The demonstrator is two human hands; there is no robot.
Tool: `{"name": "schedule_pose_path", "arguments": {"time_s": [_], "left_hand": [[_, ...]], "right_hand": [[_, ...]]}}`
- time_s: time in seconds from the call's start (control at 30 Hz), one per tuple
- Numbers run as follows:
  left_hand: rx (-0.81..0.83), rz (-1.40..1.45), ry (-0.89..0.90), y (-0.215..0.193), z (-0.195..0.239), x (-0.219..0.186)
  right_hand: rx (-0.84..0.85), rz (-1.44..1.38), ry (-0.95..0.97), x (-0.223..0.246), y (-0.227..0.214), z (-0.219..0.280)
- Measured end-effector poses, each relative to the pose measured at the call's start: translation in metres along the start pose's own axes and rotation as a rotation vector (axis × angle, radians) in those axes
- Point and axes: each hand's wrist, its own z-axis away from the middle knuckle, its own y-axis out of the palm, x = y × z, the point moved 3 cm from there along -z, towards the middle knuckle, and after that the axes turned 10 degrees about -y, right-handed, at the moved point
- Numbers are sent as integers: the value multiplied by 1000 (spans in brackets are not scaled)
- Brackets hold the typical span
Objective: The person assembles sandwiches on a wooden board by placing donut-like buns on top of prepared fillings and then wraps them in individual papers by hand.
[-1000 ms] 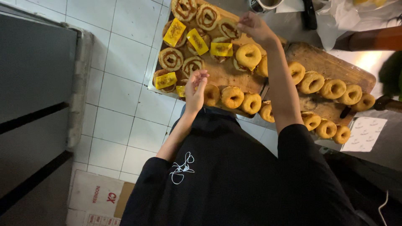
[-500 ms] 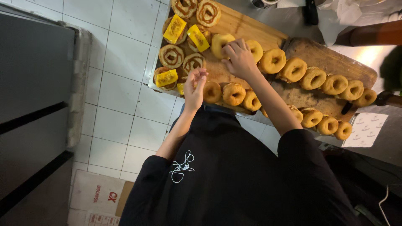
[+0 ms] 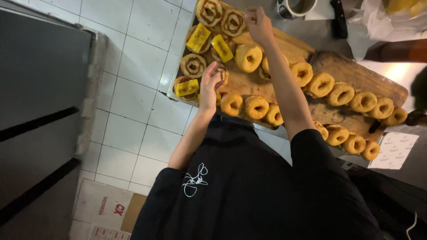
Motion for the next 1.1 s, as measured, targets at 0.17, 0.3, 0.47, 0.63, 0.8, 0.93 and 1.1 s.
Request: {"name": "schedule_pose_path", "arguments": {"time_s": [0.17,0.3,0.47,0.63,0.8,0.93,1.1], "left_hand": [[-23,39,13,-4,-3,-11],[-30,47,31,-9,0,-12],[-35,12,26,-11,8,-17],[-48,15,-2,-12,19,-25],[-32,80,77,-19,29,-31],[-54,123,83,-26,37,-29],[-78,155,90,-34,45,-26]], "right_hand": [[147,76,255,-44,9,-3],[162,-127,407,0,-9,-6],[281,-406,438,59,-32,5],[257,-397,108,88,-33,9],[234,50,-282,144,-20,39],[314,432,-399,181,1,65],[254,637,-575,208,3,76]]}}
